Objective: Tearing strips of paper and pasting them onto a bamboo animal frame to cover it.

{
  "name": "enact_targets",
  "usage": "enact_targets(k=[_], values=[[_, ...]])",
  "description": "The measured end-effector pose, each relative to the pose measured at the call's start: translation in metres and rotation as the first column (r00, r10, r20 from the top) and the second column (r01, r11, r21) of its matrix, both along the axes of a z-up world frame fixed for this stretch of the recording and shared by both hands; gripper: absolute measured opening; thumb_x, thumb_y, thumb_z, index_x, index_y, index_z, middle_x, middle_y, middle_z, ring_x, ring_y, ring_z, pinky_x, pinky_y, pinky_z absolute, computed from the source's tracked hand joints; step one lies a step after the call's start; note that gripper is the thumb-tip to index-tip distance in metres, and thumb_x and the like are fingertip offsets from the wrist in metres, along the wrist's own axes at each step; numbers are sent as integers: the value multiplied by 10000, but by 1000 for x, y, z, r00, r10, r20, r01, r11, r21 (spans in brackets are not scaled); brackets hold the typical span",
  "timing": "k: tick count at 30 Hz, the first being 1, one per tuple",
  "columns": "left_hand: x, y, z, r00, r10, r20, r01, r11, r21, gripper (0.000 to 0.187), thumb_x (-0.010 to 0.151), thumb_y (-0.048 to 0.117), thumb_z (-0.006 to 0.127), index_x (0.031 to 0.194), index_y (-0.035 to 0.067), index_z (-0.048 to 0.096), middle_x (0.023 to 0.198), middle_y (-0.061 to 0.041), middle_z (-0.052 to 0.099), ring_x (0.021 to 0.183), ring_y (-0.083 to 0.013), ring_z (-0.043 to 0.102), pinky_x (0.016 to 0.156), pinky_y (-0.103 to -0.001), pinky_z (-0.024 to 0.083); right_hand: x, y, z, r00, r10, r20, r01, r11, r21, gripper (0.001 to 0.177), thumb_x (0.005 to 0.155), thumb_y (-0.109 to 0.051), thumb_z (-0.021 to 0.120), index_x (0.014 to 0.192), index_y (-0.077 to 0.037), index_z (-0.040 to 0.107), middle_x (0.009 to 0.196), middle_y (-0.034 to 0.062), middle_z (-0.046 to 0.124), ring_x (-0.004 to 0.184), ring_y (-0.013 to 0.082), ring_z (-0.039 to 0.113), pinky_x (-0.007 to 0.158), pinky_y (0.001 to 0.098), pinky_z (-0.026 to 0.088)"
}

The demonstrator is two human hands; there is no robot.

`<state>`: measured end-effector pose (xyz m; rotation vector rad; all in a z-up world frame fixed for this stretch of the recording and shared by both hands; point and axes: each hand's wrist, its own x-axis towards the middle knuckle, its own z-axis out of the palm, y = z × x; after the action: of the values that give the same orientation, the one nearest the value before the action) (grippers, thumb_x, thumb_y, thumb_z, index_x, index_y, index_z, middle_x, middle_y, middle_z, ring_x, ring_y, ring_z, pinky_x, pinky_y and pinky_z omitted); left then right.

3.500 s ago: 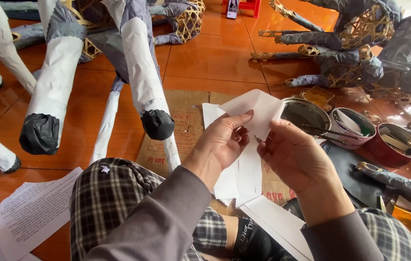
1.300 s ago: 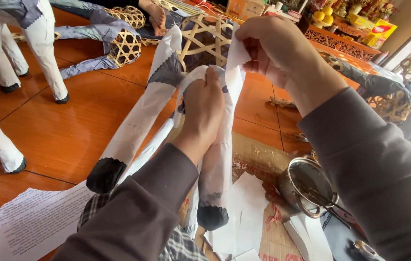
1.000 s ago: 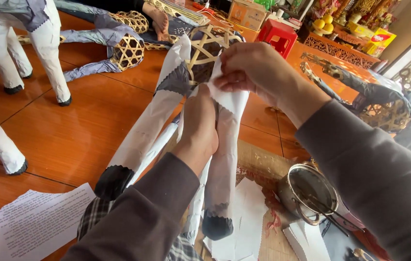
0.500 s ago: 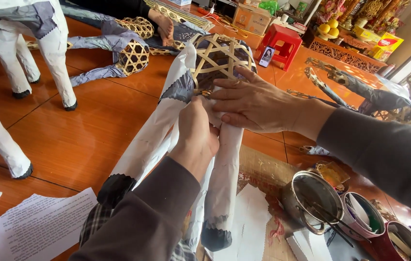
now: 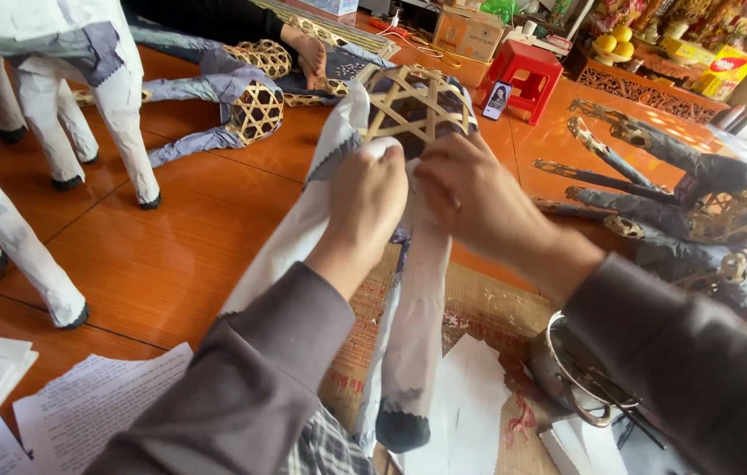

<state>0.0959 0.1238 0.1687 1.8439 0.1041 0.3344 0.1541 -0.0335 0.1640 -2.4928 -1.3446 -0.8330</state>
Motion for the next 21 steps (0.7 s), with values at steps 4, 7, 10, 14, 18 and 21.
enact_targets(k=[4, 7, 10, 14, 18, 21], values=[[65, 20, 11, 980, 86, 179, -124, 969, 214, 444, 815, 215, 477, 1080, -74, 686, 1079, -279, 690, 1101, -435, 637, 897, -559, 505, -49, 19, -16, 997, -80, 0, 79, 983, 168, 302, 921, -228, 640, 1052, 30, 723, 1124, 177, 612, 1085, 372, 579, 845, 442, 546], [83, 8, 43, 814, -62, 577, -139, 944, 298, 223, 695, -29, 563, 610, 103, 405, 509, -39, 396, 505, -172, 331, 443, -371, 204, -50, 29, -29, 984, -143, -102, 164, 957, 241, 365, 877, -282, 709, 1141, -35, 661, 1219, 124, 583, 1141, 306, 499, 1003, 399, 381], [74, -21, 66, 933, -91, 348, -34, 941, 337, 175, 670, -28, 611, 596, 85, 499, 604, -78, 601, 579, -234, 619, 430, -362, 406, -41, 35, -26, 907, -290, -305, 407, 784, 468, 444, 884, -353, 693, 624, -51, 497, 805, 40, 542, 823, 256, 540, 702, 415, 434], [44, -14, 64, 851, -354, 387, 320, 935, 153, 599, 699, 208, 689, 1257, 14, 588, 1320, -121, 627, 1151, -220, 668, 791, -307, 614, -39, 30, -5, 813, 6, -582, 547, 334, 768, 385, 943, -150, 596, 578, -46, 530, 619, 31, 557, 581, 108, 508, 589, 301, 484], [21, 9, 7, 996, -74, 56, 70, 995, 67, 655, 823, 316, 730, 1383, 71, 495, 1147, -200, 652, 1024, -324, 700, 746, -440, 628, -17, 12, -13, 706, 339, -622, 648, 47, 761, 509, 919, -160, 675, 1249, 189, 504, 1136, 314, 599, 990, 338, 705, 765, 520, 636], [2, -9, -12, 928, -322, -184, 278, 932, -231, 1087, 756, 667, 613, 1572, 144, 121, 1534, -286, 320, 1396, -441, 388, 1074, -628, 392, -21, 12, -8, 648, 498, -577, 676, -27, 736, 529, 917, -127, 680, 1309, 159, 468, 1179, 324, 573, 1098, 418, 665, 859, 628, 589]])
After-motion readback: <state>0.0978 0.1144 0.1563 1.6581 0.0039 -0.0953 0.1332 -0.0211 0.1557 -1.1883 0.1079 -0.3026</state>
